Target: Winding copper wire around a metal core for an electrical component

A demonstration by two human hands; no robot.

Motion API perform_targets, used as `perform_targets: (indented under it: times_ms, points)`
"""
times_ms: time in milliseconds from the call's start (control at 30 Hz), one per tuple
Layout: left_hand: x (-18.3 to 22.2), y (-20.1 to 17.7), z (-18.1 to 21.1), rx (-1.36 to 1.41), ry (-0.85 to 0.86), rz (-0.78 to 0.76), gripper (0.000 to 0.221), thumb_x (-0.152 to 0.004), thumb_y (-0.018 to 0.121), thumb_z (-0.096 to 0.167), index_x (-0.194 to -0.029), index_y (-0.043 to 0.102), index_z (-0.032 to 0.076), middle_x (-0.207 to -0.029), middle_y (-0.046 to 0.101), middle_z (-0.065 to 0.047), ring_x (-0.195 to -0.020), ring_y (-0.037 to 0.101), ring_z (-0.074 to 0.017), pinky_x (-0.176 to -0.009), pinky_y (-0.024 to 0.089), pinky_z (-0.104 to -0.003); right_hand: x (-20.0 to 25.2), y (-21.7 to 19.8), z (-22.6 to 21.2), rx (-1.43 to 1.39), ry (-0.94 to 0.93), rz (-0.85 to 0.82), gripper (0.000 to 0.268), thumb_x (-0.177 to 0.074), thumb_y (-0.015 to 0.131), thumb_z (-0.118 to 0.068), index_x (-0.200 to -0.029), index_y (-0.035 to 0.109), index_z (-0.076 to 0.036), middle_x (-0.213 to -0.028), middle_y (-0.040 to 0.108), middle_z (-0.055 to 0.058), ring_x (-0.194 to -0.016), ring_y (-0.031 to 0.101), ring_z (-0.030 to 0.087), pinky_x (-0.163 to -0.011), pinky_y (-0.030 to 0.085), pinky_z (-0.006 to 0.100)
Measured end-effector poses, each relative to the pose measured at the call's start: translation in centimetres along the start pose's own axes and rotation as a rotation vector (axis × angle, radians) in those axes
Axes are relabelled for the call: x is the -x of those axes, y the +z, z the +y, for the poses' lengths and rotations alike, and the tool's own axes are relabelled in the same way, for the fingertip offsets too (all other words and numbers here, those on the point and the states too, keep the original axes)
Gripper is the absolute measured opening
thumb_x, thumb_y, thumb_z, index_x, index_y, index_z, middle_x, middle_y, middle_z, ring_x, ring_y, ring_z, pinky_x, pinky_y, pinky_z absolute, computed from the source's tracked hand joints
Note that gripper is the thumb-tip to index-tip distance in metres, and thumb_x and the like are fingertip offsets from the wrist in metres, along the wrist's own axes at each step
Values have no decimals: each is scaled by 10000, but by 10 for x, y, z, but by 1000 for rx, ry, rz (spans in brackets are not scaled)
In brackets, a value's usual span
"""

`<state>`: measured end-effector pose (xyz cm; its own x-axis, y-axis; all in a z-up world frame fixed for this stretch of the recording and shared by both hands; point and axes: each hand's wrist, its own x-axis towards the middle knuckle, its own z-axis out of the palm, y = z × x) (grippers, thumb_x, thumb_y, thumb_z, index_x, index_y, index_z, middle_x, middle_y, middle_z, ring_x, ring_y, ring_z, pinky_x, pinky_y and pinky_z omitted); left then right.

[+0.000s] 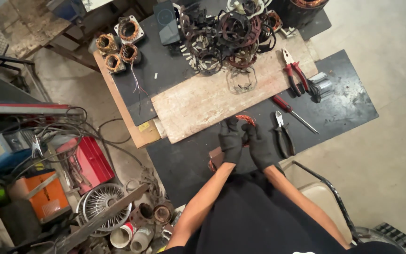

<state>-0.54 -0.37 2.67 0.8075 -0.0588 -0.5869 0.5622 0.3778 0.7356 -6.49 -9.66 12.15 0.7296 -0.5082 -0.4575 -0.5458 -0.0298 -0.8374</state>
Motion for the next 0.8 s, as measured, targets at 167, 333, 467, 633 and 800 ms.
perform_targets:
  times_ms: [167,333,467,633,800]
  points:
    - [9,16,-10,-898,548,-7,323,-1064,502,385,-936,651,128,-793,688,-1,-743,669,-112,-767,543,-220,-20,4,18,-263,19,63,248,-1048,517,-214,-1039,708,-56,-679,539,57,-635,656,172,-664,622,328]
    - [-26,-2,-19,-1008,715,-125,336,-1026,518,513,-873,619,232,-720,681,9,-767,714,-214,-676,575,-265,-20,3,18,-240,25,33,251,-1035,513,-228,-1069,718,-87,-663,526,76,-628,672,196,-653,626,349]
    - [-6,0,-11,-851,725,-84,300,-1077,483,366,-1043,612,97,-918,707,-104,-902,695,-251,-892,540,-269,-28,17,19,-321,75,131,266,-1020,533,-281,-1068,647,-46,-678,564,104,-589,642,197,-571,613,303]
    - [-14,-17,-38,555,149,-398,259,-1099,456,328,-1161,580,109,-960,689,-17,-908,649,-119,-1013,460,-184,-48,44,38,-417,183,271,329,-1014,592,-427,-970,560,-102,-645,565,47,-578,598,152,-493,504,272]
    - [-3,14,-11,-421,463,143,364,-1043,475,355,-914,699,99,-937,762,-104,-874,713,-253,-795,543,-402,-47,47,20,-35,66,321,300,-1034,470,-450,-1026,590,-175,-1030,696,149,-1014,681,358,-887,553,447]
